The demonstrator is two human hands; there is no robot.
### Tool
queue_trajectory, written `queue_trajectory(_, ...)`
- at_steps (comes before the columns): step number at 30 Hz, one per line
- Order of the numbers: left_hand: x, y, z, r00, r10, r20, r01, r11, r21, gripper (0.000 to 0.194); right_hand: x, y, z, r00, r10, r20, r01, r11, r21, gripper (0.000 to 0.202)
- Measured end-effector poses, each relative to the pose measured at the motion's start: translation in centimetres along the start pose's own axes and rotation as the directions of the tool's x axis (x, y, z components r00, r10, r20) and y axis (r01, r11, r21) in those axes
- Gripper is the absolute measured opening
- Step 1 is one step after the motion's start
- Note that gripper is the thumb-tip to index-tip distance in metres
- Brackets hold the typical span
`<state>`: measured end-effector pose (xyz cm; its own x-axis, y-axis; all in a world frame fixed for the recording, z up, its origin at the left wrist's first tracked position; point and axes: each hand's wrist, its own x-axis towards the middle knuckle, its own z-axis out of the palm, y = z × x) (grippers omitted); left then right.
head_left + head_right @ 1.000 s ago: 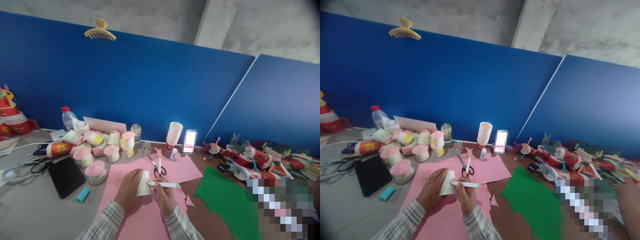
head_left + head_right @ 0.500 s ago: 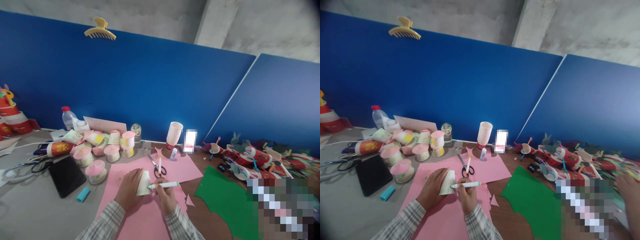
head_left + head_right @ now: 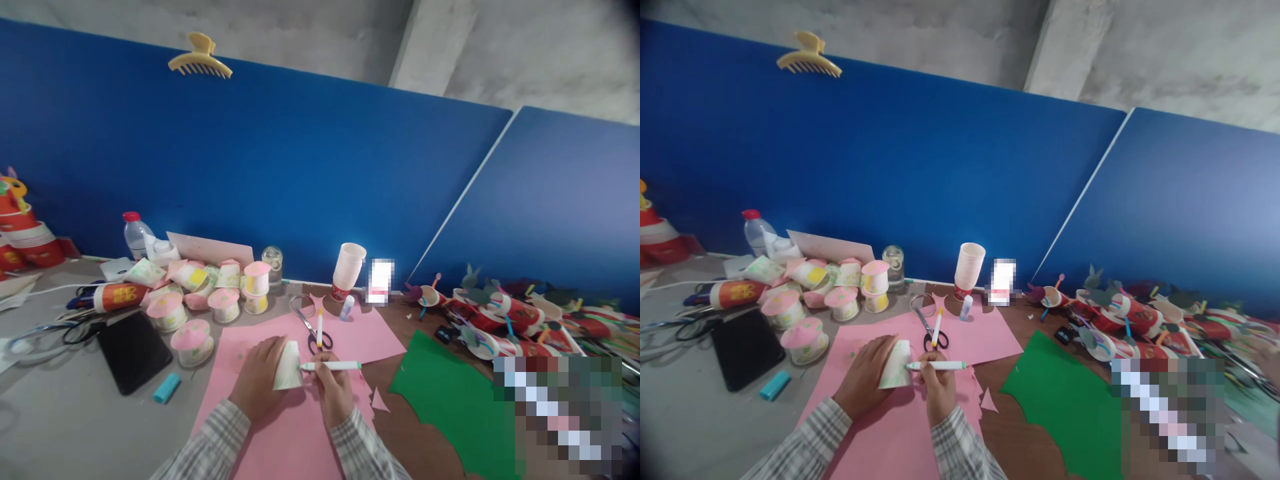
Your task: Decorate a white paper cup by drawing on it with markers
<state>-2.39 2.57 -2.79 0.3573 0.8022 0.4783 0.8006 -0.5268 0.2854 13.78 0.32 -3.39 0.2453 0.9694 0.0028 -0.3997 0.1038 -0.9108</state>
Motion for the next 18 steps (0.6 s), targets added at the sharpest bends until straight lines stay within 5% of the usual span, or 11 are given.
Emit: queue_trajectory(18, 0.13, 0.30, -0.13, 0.999, -0.039, 0.015, 0.039, 0.999, -0.019, 0.071, -0.39, -0.05, -0.17, 1.000, 0.009, 0.012, -0.009, 1.000, -0.017, 0.010)
